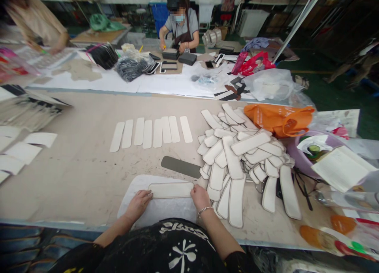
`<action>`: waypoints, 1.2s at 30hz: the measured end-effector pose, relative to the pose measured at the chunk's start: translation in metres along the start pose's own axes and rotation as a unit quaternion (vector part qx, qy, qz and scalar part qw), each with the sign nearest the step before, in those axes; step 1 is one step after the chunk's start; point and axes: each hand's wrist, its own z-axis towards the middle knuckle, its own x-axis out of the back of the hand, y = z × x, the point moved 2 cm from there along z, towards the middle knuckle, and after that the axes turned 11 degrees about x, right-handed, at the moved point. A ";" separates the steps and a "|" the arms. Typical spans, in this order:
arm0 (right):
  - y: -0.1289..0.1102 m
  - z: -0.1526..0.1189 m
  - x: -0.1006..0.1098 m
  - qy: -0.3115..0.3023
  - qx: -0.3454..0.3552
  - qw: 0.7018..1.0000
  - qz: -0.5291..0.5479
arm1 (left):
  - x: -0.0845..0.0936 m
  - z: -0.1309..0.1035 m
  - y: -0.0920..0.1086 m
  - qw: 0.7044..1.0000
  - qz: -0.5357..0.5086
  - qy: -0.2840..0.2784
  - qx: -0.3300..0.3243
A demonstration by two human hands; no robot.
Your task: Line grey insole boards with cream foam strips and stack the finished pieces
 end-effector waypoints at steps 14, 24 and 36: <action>-0.007 -0.017 0.015 0.025 0.004 0.997 -0.070 | 0.007 0.000 0.006 0.999 -0.013 -0.023 0.027; -0.094 -0.018 -0.027 -0.042 0.525 0.847 -0.068 | -0.001 -0.004 -0.001 1.000 0.013 -0.006 0.000; 0.006 -0.007 -0.015 0.032 0.355 0.924 -0.137 | 0.007 0.003 0.004 0.999 -0.028 0.012 0.044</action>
